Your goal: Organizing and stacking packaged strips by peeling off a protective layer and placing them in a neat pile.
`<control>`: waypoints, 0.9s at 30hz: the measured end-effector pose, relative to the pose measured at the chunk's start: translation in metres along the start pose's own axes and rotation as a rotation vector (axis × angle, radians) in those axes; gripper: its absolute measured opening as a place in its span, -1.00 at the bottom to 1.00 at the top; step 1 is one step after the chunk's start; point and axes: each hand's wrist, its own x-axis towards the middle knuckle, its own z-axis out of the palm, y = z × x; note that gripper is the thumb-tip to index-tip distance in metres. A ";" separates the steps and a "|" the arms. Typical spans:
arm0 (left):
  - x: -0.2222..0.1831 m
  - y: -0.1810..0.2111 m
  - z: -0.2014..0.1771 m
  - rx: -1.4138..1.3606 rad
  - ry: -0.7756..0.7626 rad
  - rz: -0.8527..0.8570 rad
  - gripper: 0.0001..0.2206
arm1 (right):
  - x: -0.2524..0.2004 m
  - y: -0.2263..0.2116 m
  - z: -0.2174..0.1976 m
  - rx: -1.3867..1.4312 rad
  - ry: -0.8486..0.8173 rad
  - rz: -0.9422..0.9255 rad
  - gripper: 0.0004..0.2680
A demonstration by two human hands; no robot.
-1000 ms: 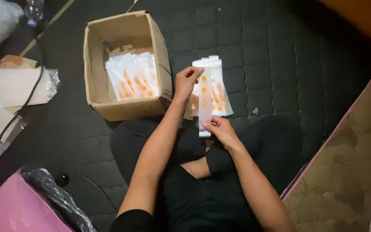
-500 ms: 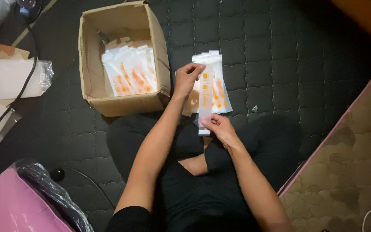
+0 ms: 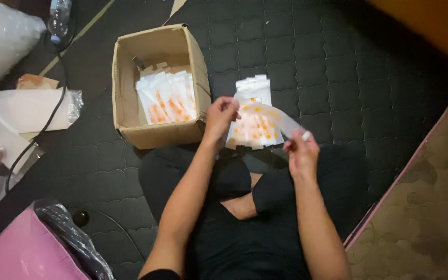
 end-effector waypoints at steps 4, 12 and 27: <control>-0.036 -0.040 0.003 -0.183 0.020 -0.120 -0.81 | 0.002 0.008 0.012 0.191 -0.003 0.065 -0.87; -0.037 -0.056 0.002 -0.187 0.031 -0.260 -0.92 | 0.008 0.069 0.075 -0.088 -0.174 0.159 -0.81; -0.007 -0.075 -0.011 0.008 0.490 -0.149 -0.96 | 0.026 0.027 0.049 0.047 0.036 0.086 -0.87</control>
